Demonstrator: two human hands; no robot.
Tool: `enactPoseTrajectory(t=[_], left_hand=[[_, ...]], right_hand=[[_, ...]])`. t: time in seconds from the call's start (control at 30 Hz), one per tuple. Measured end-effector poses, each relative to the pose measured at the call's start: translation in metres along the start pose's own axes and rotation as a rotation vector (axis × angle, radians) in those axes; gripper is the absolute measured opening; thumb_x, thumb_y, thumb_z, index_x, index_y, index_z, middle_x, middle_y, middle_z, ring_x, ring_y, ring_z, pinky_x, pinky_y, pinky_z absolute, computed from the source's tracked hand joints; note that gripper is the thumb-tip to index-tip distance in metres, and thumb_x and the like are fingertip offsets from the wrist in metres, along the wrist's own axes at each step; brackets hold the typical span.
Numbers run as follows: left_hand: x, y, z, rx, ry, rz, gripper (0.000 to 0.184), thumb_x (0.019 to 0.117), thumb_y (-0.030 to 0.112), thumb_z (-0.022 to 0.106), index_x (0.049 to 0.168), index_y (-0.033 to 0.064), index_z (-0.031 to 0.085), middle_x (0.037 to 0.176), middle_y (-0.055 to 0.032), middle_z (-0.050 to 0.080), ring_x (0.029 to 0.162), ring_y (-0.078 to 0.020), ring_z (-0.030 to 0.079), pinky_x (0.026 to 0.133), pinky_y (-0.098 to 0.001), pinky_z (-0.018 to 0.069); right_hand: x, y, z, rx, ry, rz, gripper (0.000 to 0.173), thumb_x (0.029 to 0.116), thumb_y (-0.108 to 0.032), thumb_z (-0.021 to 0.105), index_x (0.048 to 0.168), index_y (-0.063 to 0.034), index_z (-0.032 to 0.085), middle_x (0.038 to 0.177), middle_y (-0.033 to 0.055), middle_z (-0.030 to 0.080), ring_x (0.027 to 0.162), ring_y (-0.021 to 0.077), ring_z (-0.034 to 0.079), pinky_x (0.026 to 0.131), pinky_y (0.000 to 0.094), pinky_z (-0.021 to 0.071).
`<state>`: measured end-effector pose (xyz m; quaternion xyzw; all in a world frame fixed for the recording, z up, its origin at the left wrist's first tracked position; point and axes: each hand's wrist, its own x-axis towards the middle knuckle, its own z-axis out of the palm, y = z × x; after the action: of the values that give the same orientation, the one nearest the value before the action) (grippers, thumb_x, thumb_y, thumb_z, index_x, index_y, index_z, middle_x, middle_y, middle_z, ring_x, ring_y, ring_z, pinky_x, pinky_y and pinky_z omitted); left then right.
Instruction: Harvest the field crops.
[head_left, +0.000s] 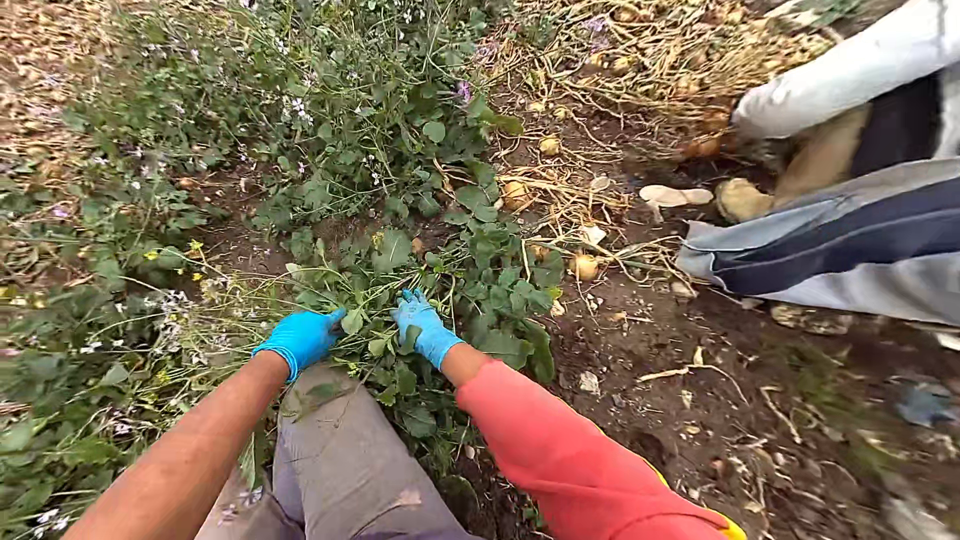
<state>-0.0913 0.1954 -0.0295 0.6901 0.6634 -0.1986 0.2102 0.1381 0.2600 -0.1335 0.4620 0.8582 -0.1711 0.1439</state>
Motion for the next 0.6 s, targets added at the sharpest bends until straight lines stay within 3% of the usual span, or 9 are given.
enactPoseTrajectory(t=[0.17, 0.23, 0.37, 0.47, 0.6], left_hand=[[-0.018, -0.021, 0.002, 0.017, -0.024, 0.029, 0.059, 0.1002, 0.038, 0.055, 0.156, 0.0487, 0.037, 0.101, -0.0103, 0.074, 0.094, -0.0346, 0.071, 0.079, -0.0608, 0.0552], [-0.016, -0.022, 0.001, -0.026, 0.028, -0.005, 0.053, 0.1036, 0.043, 0.049, 0.156, 0.0470, 0.039, 0.105, -0.0108, 0.074, 0.097, -0.0354, 0.070, 0.081, -0.0617, 0.0543], [0.008, -0.014, -0.006, -0.148, 0.126, -0.077, 0.048, 0.1077, 0.049, 0.037, 0.156, 0.0437, 0.041, 0.111, -0.0135, 0.074, 0.101, -0.0391, 0.070, 0.083, -0.0656, 0.0532], [0.035, -0.014, 0.005, -0.216, 0.108, -0.084, 0.048, 0.1072, 0.044, 0.037, 0.155, 0.0454, 0.041, 0.117, -0.0124, 0.073, 0.107, -0.0381, 0.069, 0.086, -0.0658, 0.0525], [0.048, -0.068, 0.021, -0.309, 0.198, -0.337, 0.048, 0.1078, 0.048, 0.032, 0.155, 0.0440, 0.042, 0.120, -0.0143, 0.073, 0.108, -0.0412, 0.069, 0.086, -0.0677, 0.0517]], right_hand=[[0.002, -0.007, 0.000, -0.044, -0.048, 0.014, 0.062, 0.0798, -0.031, 0.079, 0.137, -0.0116, 0.066, 0.153, 0.0202, 0.051, 0.152, 0.0420, 0.032, 0.126, 0.0625, 0.0189], [0.005, -0.009, 0.003, -0.031, -0.028, 0.025, 0.067, 0.0776, -0.031, 0.081, 0.140, -0.0114, 0.064, 0.156, 0.0208, 0.048, 0.153, 0.0428, 0.030, 0.126, 0.0633, 0.0190], [0.010, -0.005, 0.026, 0.028, 0.015, -0.004, 0.093, 0.0748, -0.030, 0.083, 0.157, -0.0124, 0.044, 0.168, 0.0237, 0.027, 0.158, 0.0445, 0.014, 0.126, 0.0672, 0.0079], [0.011, -0.003, 0.031, 0.030, 0.015, -0.005, 0.095, 0.0744, -0.032, 0.082, 0.159, -0.0146, 0.042, 0.169, 0.0232, 0.024, 0.159, 0.0433, 0.011, 0.126, 0.0668, 0.0052], [0.010, -0.004, 0.028, 0.003, -0.001, 0.006, 0.095, 0.0758, -0.033, 0.082, 0.160, -0.0165, 0.041, 0.170, 0.0228, 0.022, 0.160, 0.0425, 0.010, 0.127, 0.0658, 0.0053]])
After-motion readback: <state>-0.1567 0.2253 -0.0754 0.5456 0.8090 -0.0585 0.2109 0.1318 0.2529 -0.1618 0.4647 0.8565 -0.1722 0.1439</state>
